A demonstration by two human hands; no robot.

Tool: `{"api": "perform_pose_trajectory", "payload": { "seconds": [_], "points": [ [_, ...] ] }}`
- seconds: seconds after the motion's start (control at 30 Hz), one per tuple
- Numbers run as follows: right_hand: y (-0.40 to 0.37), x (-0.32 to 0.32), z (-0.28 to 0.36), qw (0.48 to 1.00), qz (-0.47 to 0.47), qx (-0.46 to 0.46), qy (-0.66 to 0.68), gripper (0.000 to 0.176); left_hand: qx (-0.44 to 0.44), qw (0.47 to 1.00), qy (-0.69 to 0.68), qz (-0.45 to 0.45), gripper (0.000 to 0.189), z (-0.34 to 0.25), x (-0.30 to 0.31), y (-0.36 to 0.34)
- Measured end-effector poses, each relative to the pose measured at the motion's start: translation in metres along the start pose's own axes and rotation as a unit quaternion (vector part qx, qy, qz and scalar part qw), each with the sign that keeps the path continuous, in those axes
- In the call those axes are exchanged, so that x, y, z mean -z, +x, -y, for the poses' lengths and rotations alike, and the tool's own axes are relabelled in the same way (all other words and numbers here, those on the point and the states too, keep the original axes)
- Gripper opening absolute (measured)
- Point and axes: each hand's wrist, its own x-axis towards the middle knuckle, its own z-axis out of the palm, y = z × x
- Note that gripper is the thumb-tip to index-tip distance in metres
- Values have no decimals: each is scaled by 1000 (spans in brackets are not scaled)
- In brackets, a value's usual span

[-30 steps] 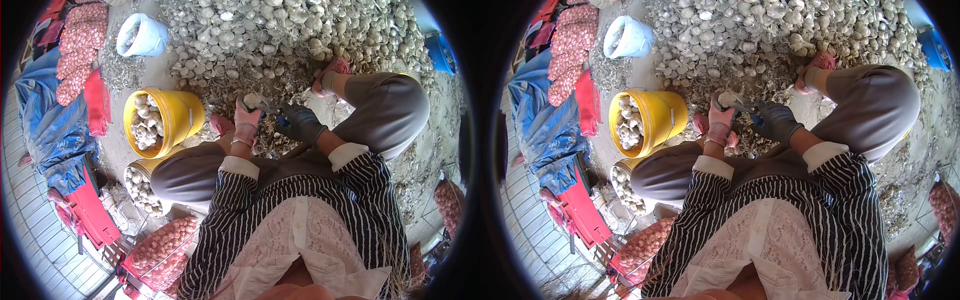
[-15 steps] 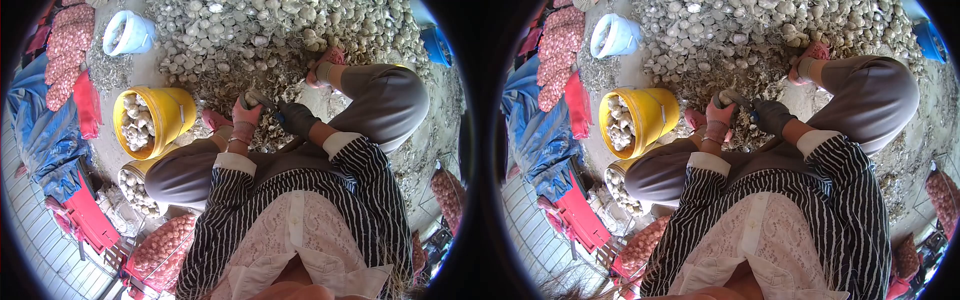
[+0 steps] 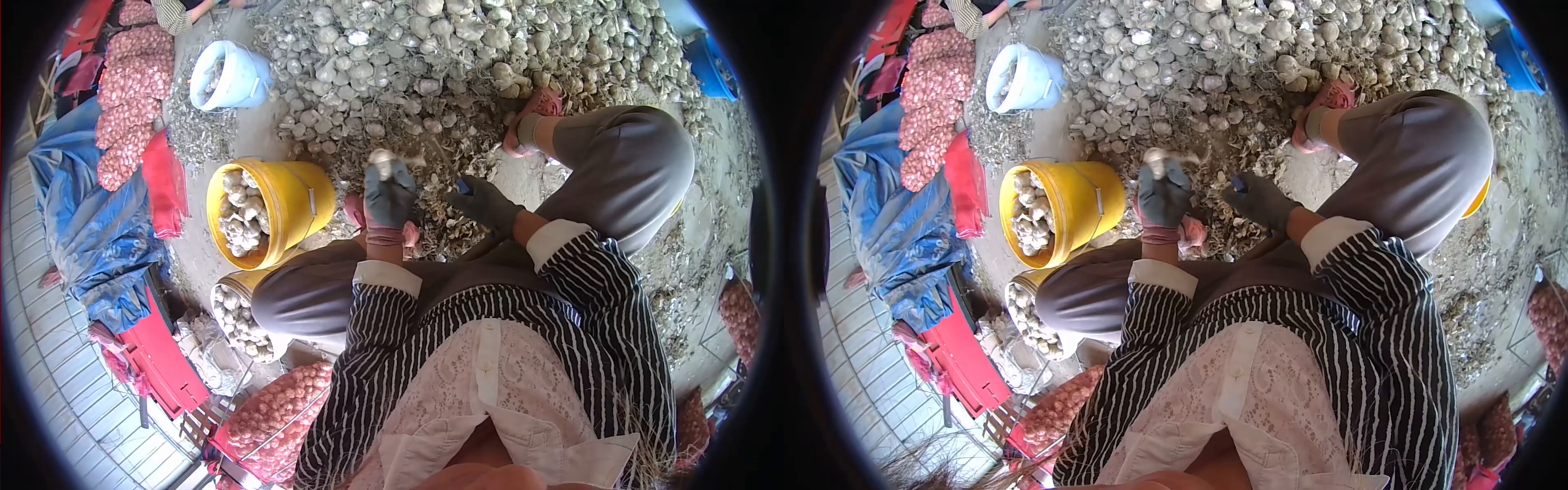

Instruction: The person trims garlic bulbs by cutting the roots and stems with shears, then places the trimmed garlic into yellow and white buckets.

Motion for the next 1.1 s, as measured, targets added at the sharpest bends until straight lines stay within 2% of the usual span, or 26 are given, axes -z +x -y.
{"api": "perform_pose_trajectory", "payload": {
  "seconds": [0.07, 0.1, 0.17, 0.23, 0.37, 0.4, 0.47, 0.53, 0.57, 0.6, 0.67, 0.7, 0.73, 0.77, 0.8, 0.87, 0.97, 1.0, 1.03, 1.07, 1.1],
  "points": [
    [-10, -3, 10, 999, 19, 16, 29, 55, -53, 988, -26, -143, 13, 3, -28, -4],
    [-14, -5, 17, 999, 11, 39, 15, 50, -79, 973, -40, -214, 11, 5, -32, -5],
    [-14, -9, 20, 998, 2, 60, 1, 45, -39, 980, -17, -195, 12, 8, -28, -6],
    [-9, -14, 15, 992, -37, 119, 25, 40, 0, 986, 12, -167, 13, 15, -24, -6],
    [-1, -14, 6, 993, -27, 107, 36, 36, 44, 986, 85, -139, 16, 26, -15, -9],
    [1, -14, 5, 996, -11, 77, 46, 36, 42, 986, 85, -140, 16, 25, -6, -10],
    [4, -11, 8, 997, 6, 49, 53, 36, 77, 991, 100, -42, 18, 19, 12, -9],
    [4, -8, 15, 958, 0, -95, 270, 27, 58, 992, 92, -59, 25, 17, 4, -14],
    [8, -6, 17, 958, -1, -94, 270, 27, 40, 993, 83, -77, 33, 17, 1, -17],
    [12, -3, 17, 952, -22, -65, 299, 26, 41, 993, 82, -76, 33, 17, -9, -19],
    [18, -6, 12, 942, -46, -40, 329, 26, 24, 949, 307, -72, 52, 20, -26, -23],
    [22, -11, 15, 931, -74, 53, 353, 27, -11, 916, 401, 18, 65, 21, -22, -21],
    [24, -14, 18, 910, -102, 147, 374, 29, -10, 916, 400, 20, 65, 24, -18, -21],
    [23, -13, 18, 918, -82, 79, 381, 24, 0, 906, 423, 32, 66, 26, -14, -21],
    [21, -8, 19, 918, -85, 80, 380, 24, 10, 894, 446, 44, 67, 28, -13, -22],
    [19, 2, 24, 943, -32, 11, 331, 20, 19, 879, 475, 37, 71, 27, -10, -24],
    [12, 2, 28, 946, -31, 51, 318, 16, 13, 855, 518, 11, 60, 21, -8, -25],
    [16, 1, 24, 946, -29, 51, 318, 16, -66, 815, 574, -55, 53, 16, 1, -21],
    [24, 0, 16, 958, -88, 63, 265, 18, -145, 762, 620, -121, 47, 9, 6, -19],
    [29, 3, 8, 964, -147, 77, 208, 20, -150, 762, 617, -124, 47, -3, 10, -20],
    [28, 13, 5, 980, -166, 93, 58, 27, -147, 799, 561, -160, 44, -23, 12, -21]
  ]
}}
